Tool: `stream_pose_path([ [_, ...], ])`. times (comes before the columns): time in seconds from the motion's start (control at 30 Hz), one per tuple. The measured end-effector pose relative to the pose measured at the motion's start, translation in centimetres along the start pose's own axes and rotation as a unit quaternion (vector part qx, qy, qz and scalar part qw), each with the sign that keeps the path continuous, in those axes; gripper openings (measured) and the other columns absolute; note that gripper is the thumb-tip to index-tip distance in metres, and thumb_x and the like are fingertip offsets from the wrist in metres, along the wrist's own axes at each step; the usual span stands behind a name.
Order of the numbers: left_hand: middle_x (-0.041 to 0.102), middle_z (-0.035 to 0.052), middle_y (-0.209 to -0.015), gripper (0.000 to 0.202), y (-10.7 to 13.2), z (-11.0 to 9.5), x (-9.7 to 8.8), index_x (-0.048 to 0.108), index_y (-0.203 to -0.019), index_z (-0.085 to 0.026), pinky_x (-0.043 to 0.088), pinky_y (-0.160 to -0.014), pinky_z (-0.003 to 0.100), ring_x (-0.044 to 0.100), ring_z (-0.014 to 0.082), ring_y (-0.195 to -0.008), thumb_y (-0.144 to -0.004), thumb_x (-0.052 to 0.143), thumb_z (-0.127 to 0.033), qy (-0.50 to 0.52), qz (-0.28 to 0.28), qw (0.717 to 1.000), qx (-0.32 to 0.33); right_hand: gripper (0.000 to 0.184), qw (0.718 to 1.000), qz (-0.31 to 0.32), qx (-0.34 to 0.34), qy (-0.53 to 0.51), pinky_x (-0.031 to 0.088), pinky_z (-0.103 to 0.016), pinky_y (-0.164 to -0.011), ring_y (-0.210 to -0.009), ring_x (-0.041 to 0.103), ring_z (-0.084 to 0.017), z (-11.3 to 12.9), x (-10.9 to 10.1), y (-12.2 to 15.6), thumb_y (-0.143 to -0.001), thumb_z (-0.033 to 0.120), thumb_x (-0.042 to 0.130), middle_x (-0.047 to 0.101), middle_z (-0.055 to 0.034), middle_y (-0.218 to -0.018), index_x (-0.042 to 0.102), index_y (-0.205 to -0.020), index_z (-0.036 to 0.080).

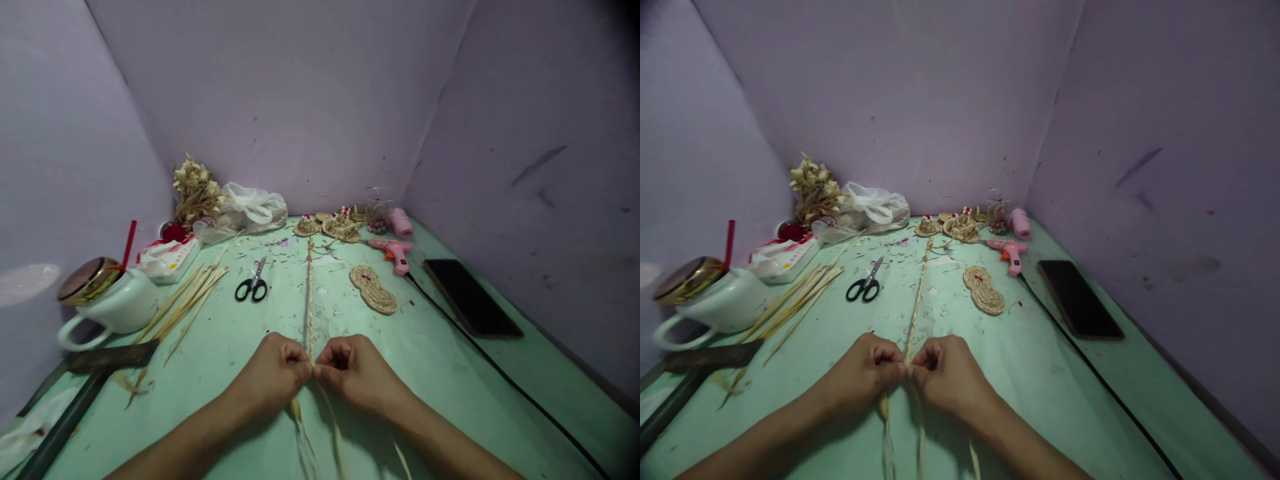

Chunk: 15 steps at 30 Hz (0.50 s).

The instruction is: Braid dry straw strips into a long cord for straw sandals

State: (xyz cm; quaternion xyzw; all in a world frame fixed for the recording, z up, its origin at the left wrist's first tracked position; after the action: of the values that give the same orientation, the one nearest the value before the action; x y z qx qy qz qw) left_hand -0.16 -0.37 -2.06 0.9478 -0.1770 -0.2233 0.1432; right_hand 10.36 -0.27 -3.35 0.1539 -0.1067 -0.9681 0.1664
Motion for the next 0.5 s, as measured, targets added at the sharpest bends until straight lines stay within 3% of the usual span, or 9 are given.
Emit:
stream_pose_path([
  [0.2, 0.033, -0.0053, -0.037, 0.013, -0.1, 0.6, 0.3, 0.044, -0.041, -0.013, 0.018, -0.037, 0.018, 0.027, 0.0036, -0.037, -0.054, 0.044, -0.015, 0.022, -0.016, 0.999, -0.023, 0.011, 0.996, 0.006, -0.037, 0.083, 0.027, -0.017, -0.041, -0.046, 0.038, -0.006, 1.0, 0.3, 1.2, -0.064, 0.019, 0.052, 0.05, 0.0006, -0.049, 0.056, -0.057, 0.012],
  [0.37, 0.036, -0.0042, -0.031, 0.012, 0.2, 1.6, 1.1, 0.046, -0.043, -0.015, 0.013, -0.029, 0.02, 0.026, 0.0061, -0.024, -0.053, 0.041, -0.018, 0.097, 0.016, 0.99, -0.099, 0.018, 0.966, 0.008, -0.157, 0.204, 0.026, -0.018, -0.042, -0.044, 0.037, -0.006, 2.6, 1.7, 2.7, -0.07, 0.018, 0.046, 0.051, 0.0006, -0.049, 0.055, -0.056, 0.013],
  [0.5, 0.037, -0.0047, -0.034, 0.009, 0.0, 0.6, 0.6, 0.049, -0.043, -0.013, 0.018, -0.034, 0.018, 0.028, 0.0037, -0.033, -0.049, 0.042, -0.013, 0.067, 0.013, 0.996, -0.056, 0.017, 0.937, 0.018, -0.241, 0.253, 0.029, -0.02, -0.049, -0.05, 0.042, -0.008, 3.6, 2.5, 3.5, -0.07, 0.015, 0.044, 0.056, -0.0015, -0.056, 0.057, -0.059, 0.014],
])
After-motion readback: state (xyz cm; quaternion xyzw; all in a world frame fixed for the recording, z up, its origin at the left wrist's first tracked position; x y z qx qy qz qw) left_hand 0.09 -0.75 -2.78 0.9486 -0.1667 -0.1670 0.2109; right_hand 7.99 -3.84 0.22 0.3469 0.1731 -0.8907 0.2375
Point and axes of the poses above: each hand's wrist, its own y-axis away from the middle knuckle, its own x-axis out of the palm, z = x × y, the point moved 8 cm from there along -y, towards the middle knuckle
